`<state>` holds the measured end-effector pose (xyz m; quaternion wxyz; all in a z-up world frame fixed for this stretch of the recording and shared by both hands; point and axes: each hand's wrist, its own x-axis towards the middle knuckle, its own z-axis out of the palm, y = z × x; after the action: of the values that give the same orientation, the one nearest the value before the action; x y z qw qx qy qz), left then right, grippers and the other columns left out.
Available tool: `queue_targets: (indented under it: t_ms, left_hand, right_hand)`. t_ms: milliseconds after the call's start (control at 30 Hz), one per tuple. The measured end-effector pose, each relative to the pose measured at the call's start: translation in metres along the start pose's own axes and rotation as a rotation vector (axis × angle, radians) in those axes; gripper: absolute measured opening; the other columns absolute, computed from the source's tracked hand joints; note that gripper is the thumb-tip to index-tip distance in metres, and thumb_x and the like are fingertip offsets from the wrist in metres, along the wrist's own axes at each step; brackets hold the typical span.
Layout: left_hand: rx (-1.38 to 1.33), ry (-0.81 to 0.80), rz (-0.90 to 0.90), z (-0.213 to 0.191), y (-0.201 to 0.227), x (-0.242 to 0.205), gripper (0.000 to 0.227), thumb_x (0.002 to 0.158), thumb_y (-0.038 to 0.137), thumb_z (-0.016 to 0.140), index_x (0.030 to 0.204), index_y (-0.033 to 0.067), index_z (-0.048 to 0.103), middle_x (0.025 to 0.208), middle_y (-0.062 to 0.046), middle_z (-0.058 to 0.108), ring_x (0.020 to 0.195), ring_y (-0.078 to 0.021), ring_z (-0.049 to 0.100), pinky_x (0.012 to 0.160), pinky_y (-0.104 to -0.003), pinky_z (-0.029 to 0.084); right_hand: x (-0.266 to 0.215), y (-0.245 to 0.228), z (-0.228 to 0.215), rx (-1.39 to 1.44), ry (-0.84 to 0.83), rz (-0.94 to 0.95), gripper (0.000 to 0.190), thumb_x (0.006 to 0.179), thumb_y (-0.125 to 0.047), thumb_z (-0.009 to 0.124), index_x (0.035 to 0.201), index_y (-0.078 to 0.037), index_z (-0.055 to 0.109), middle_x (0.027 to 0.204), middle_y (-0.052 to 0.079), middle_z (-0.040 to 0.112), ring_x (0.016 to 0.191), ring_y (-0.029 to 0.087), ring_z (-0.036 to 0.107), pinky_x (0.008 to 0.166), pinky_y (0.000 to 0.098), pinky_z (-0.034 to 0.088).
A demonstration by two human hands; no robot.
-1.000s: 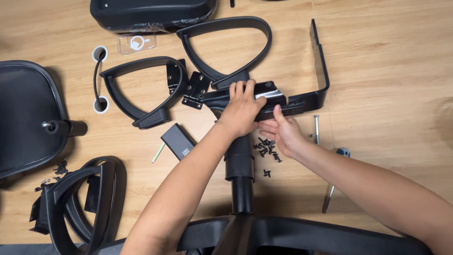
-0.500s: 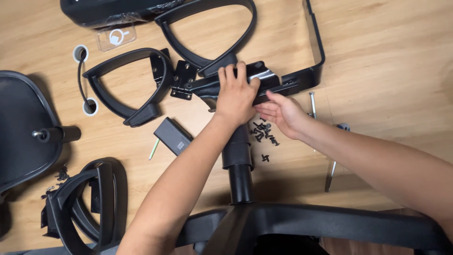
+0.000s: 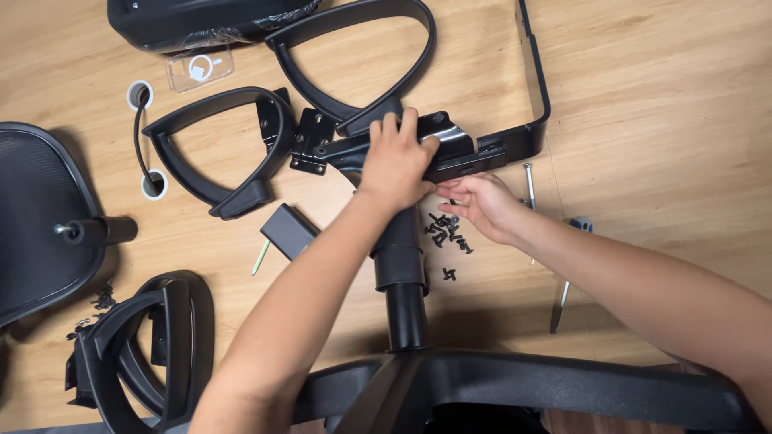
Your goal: The person aligns a black metal seat mounting plate onto the gas lift cylinder of an office chair base, fitting the plate brackets together and pressing parts into place. They pick up screws from the table, position them in the plate holes, and use a screwdriver to drive screws into the mechanism.
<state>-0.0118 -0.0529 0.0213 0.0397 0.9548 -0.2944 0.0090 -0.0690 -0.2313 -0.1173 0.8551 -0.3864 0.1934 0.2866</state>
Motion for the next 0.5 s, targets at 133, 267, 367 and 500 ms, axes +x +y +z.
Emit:
queue_targets:
  t_ms: [133, 267, 367, 500]
  left_hand:
    - [-0.144, -0.083, 0.033, -0.009, -0.012, 0.012, 0.083, 0.049, 0.03, 0.097, 0.12, 0.0052, 0.061, 0.121, -0.021, 0.055, 0.11, -0.0417, 0.056, 0.095, -0.05, 0.043]
    - [-0.18, -0.247, -0.048, -0.017, -0.01, 0.03, 0.108, 0.041, 0.031, 0.102, 0.13, -0.0011, 0.048, 0.108, -0.02, 0.066, 0.103, -0.0403, 0.065, 0.091, -0.045, 0.05]
    - [-0.243, -0.281, -0.085, -0.019, -0.014, 0.031, 0.084, 0.042, 0.03, 0.101, 0.107, 0.0023, 0.056, 0.107, -0.018, 0.07, 0.104, -0.0393, 0.068, 0.089, -0.045, 0.053]
    - [-0.282, -0.27, -0.092, -0.027, -0.01, 0.03, 0.083, 0.042, 0.03, 0.1, 0.106, 0.0038, 0.056, 0.108, -0.017, 0.071, 0.102, -0.0408, 0.067, 0.086, -0.047, 0.053]
  right_hand:
    - [-0.001, -0.007, -0.003, -0.219, 0.037, 0.003, 0.032, 0.093, -0.009, 0.053, 0.116, 0.01, 0.064, 0.123, 0.019, 0.07, 0.119, 0.025, 0.067, 0.098, 0.0446, 0.057]
    - [0.003, -0.005, -0.015, -0.565, 0.026, 0.001, 0.036, 0.09, -0.008, 0.056, 0.122, 0.004, 0.066, 0.126, 0.016, 0.07, 0.117, 0.023, 0.066, 0.099, 0.0377, 0.054]
    - [0.004, -0.007, -0.019, -0.682, 0.015, -0.011, 0.036, 0.09, -0.007, 0.055, 0.123, 0.002, 0.065, 0.125, 0.013, 0.072, 0.116, 0.021, 0.068, 0.099, 0.0354, 0.055]
    - [-0.004, -0.015, -0.03, -1.005, -0.068, -0.162, 0.032, 0.093, -0.01, 0.059, 0.122, 0.0, 0.067, 0.121, 0.011, 0.074, 0.114, 0.017, 0.069, 0.103, 0.0312, 0.052]
